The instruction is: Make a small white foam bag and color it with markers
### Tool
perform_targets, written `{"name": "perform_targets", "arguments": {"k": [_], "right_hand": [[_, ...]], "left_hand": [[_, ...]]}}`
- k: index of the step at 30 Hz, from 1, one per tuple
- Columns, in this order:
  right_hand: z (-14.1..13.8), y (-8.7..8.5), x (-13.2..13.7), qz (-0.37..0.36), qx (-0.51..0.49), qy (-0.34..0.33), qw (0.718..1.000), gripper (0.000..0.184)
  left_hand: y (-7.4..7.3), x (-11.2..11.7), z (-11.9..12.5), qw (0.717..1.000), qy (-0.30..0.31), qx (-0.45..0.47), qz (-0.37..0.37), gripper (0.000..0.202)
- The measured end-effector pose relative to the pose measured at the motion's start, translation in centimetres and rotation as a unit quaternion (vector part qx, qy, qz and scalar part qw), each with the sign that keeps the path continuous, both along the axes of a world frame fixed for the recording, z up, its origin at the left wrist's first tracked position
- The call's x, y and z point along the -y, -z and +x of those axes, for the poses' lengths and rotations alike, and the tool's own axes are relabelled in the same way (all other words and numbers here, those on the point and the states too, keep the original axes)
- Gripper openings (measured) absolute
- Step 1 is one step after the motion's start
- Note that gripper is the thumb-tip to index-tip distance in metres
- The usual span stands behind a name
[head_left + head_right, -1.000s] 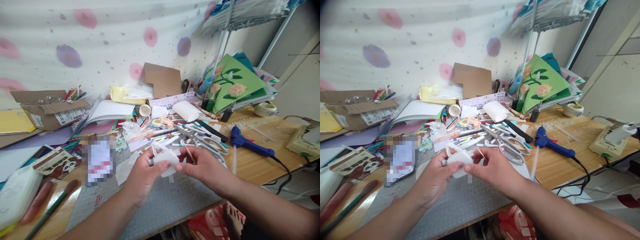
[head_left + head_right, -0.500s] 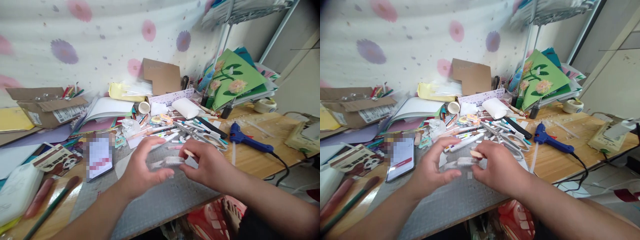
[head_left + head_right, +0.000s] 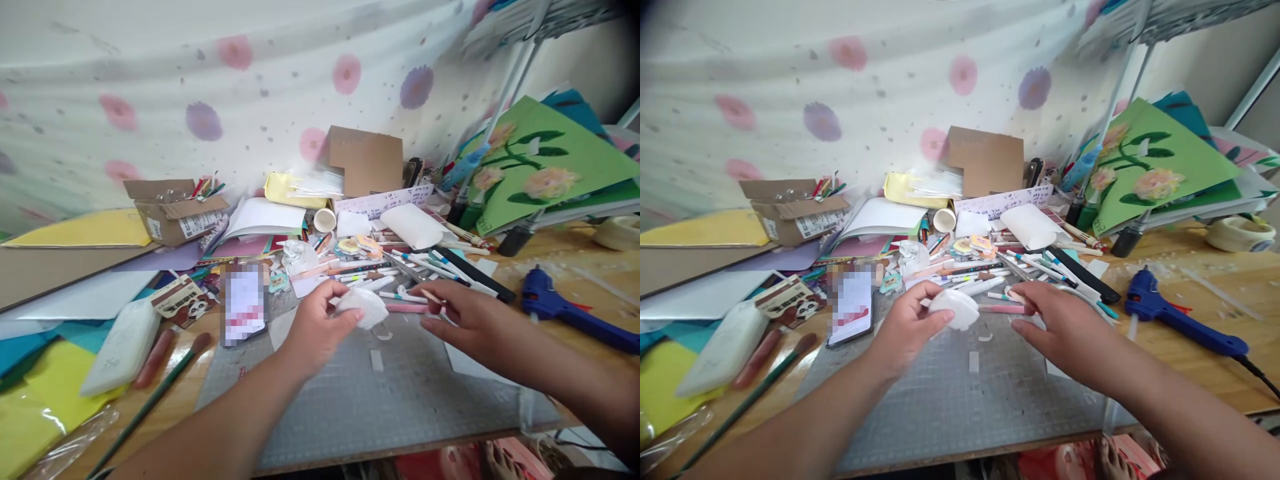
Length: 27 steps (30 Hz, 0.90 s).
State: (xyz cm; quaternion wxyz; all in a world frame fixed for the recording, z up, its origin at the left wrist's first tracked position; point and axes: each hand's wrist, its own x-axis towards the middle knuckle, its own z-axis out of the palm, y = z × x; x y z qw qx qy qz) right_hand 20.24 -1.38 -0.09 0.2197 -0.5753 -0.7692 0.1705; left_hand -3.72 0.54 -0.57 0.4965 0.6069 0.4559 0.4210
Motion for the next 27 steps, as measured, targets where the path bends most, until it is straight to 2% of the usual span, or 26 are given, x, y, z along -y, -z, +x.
{"name": "perform_targets", "arguments": {"k": [2, 4, 9, 12, 14, 19, 24, 27], "right_hand": [[0.7, 0.7, -0.4, -0.002, 0.046, -0.015, 0.999, 0.042], [0.9, 1.1, -0.4, 0.032, 0.070, -0.028, 0.997, 0.042], [-0.8, 1.2, 0.8, 0.135, 0.062, -0.095, 0.984, 0.024], [-2.0, 1.3, 1.3, 0.124, 0.115, -0.141, 0.976, 0.022], [-2.4, 1.4, 1.2, 0.101, 0.147, -0.148, 0.973, 0.023], [-2.3, 1.8, 0.1, 0.075, 0.159, -0.150, 0.973, 0.032], [-2.5, 2.4, -1.1, 0.082, 0.103, -0.177, 0.975, 0.019], [-2.2, 1.8, -1.3, 0.067, 0.035, -0.160, 0.984, 0.014]], "left_hand": [[0.3, -0.2, -0.1, 1.000, -0.002, 0.014, -0.009, 0.019], [0.6, -0.4, -0.2, 0.999, -0.006, 0.037, -0.018, 0.020], [1.2, -0.6, 0.0, 0.996, -0.018, 0.084, -0.015, 0.026], [1.3, -0.8, 0.1, 0.998, -0.014, 0.066, -0.001, 0.035], [1.3, -0.8, 0.1, 0.998, -0.010, 0.064, -0.003, 0.037], [1.4, -0.7, -0.1, 0.994, 0.026, 0.093, -0.040, 0.026], [1.3, -0.7, 0.1, 0.990, 0.028, 0.124, -0.065, 0.022], [1.2, -0.8, 0.2, 0.987, 0.023, 0.138, -0.073, 0.022]]}}
